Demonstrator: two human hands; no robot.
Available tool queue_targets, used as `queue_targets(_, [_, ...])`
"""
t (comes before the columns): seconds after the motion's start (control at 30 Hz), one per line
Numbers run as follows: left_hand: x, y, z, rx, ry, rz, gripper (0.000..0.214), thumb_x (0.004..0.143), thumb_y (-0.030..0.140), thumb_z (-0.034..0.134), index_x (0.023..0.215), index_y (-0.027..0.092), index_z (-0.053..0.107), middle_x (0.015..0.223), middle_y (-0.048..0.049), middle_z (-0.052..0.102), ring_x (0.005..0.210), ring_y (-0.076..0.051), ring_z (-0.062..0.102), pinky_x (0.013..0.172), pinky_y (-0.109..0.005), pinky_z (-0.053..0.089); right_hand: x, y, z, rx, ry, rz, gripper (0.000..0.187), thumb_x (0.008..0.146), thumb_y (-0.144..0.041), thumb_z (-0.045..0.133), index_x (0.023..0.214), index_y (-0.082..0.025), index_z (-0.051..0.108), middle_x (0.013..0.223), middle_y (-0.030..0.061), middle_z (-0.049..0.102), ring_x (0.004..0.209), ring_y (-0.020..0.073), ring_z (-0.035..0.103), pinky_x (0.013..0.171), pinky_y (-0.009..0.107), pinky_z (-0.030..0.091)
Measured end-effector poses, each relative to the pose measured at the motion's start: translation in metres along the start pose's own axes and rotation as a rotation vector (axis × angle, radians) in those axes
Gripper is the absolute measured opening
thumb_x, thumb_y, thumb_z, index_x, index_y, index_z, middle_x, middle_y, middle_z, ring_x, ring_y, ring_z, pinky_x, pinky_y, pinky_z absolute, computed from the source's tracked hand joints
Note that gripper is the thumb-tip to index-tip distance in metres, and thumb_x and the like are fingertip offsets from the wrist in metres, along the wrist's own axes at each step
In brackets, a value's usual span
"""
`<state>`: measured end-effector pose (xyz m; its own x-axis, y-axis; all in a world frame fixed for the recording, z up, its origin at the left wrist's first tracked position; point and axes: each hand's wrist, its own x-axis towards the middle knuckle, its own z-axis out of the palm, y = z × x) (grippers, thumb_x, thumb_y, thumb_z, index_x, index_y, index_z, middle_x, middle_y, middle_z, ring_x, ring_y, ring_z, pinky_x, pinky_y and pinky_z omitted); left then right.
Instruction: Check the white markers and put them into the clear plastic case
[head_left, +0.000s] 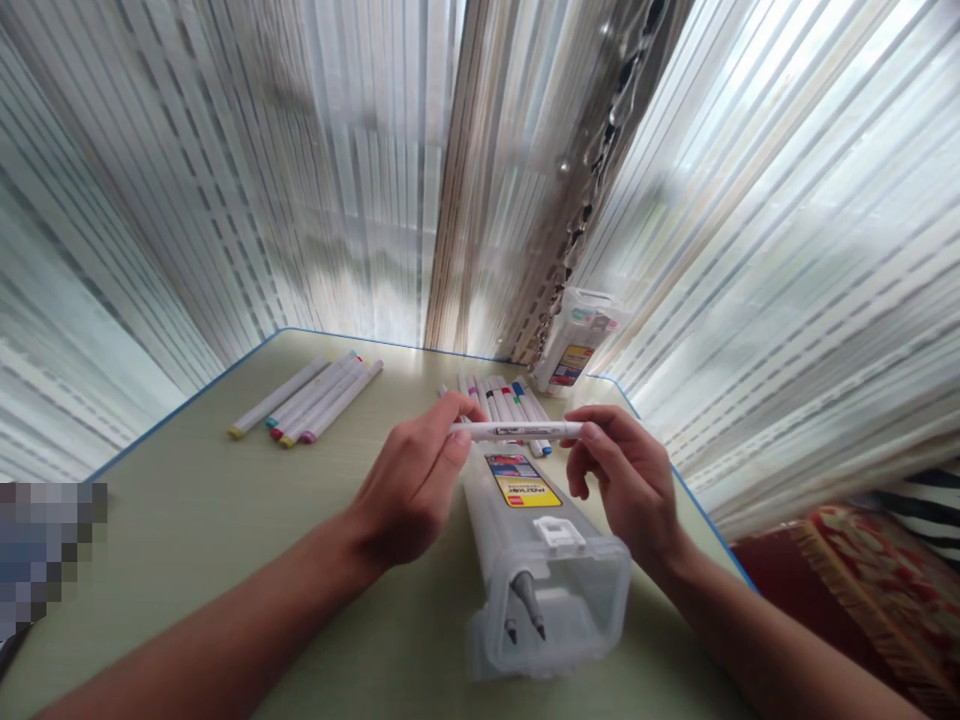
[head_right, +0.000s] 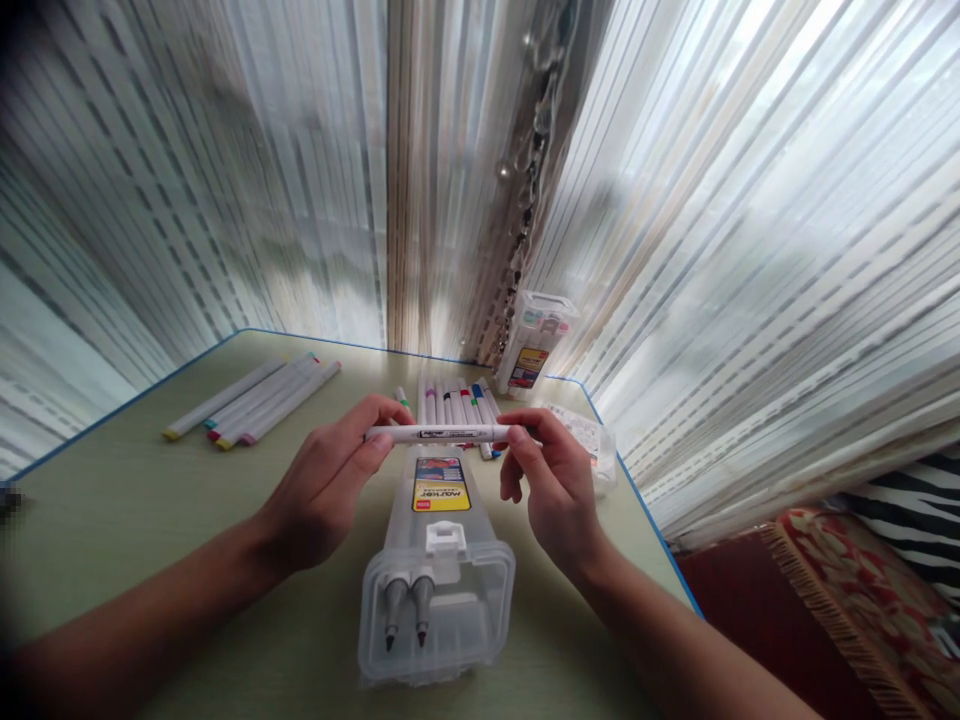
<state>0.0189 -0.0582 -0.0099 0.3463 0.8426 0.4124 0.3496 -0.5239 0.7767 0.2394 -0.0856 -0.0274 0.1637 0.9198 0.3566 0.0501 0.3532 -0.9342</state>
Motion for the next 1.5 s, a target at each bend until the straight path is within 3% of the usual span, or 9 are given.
queue_targets(0.4, [-0.001, -0.003, 0.001, -0.032, 0.023, 0.028, 0.023, 0.099, 0.031, 0.038, 0.1, 0.018, 0.058, 0.061, 0.0049, 0.044, 0.053, -0.013, 0.04, 0.057, -0.029, 0.029, 0.0, 0.0, 0.001, 0.021, -0.005, -0.023, 0.014, 0.095, -0.031, 0.061, 0.099, -0.018, 0.065, 0.074, -0.0009, 0.064, 0.044, 0.0077, 0.055, 0.038, 0.02, 0.038])
queue_targets(0.7, [0.0, -0.01, -0.001, -0.004, -0.016, 0.089, 0.023, 0.101, 0.03, 0.037, 0.102, 0.018, 0.057, 0.069, 0.0033, 0.053, 0.055, -0.013, 0.044, 0.058, -0.029, 0.033, -0.001, 0.002, 0.0, 0.021, -0.006, -0.014, 0.016, 0.095, -0.033, 0.061, 0.099, -0.018, 0.064, 0.074, -0.0015, 0.062, 0.044, 0.0067, 0.053, 0.039, 0.02, 0.039])
queue_targets(1.03, [-0.001, -0.014, 0.001, -0.001, -0.011, 0.083, 0.02, 0.101, 0.028, 0.039, 0.103, 0.018, 0.057, 0.068, 0.0039, 0.053, 0.055, -0.013, 0.046, 0.059, -0.028, 0.035, -0.001, 0.003, 0.001, -0.014, -0.012, -0.024, 0.017, 0.095, -0.034, 0.06, 0.099, -0.018, 0.063, 0.074, -0.0017, 0.063, 0.043, 0.0059, 0.053, 0.039, 0.02, 0.04])
queue_targets(1.27, [-0.002, -0.012, 0.001, 0.017, 0.009, 0.083, 0.02, 0.101, 0.027, 0.04, 0.103, 0.019, 0.057, 0.076, 0.0007, 0.06, 0.059, -0.014, 0.05, 0.06, -0.028, 0.037, -0.002, 0.003, 0.0, -0.07, -0.022, 0.003, 0.018, 0.097, -0.035, 0.057, 0.099, -0.018, 0.062, 0.053, -0.007, 0.052, 0.041, 0.0077, 0.048, 0.04, 0.02, 0.038])
queue_targets(1.4, [-0.003, -0.011, 0.0, 0.025, 0.036, 0.073, 0.019, 0.101, 0.026, 0.04, 0.102, 0.019, 0.058, 0.077, 0.0006, 0.062, 0.061, -0.013, 0.052, 0.061, -0.028, 0.038, -0.002, 0.002, 0.0, -0.044, -0.026, 0.019, 0.017, 0.097, -0.034, 0.058, 0.1, -0.018, 0.063, 0.066, -0.0036, 0.059, 0.044, 0.0074, 0.052, 0.04, 0.021, 0.039])
queue_targets(1.5, [-0.004, -0.009, 0.0, 0.031, 0.049, 0.075, 0.019, 0.101, 0.027, 0.041, 0.103, 0.019, 0.058, 0.076, 0.001, 0.061, 0.059, -0.013, 0.051, 0.061, -0.028, 0.038, -0.003, 0.002, 0.0, -0.032, -0.026, 0.018, 0.018, 0.097, -0.035, 0.058, 0.1, -0.018, 0.064, 0.063, -0.0046, 0.055, 0.044, 0.0082, 0.052, 0.04, 0.021, 0.039])
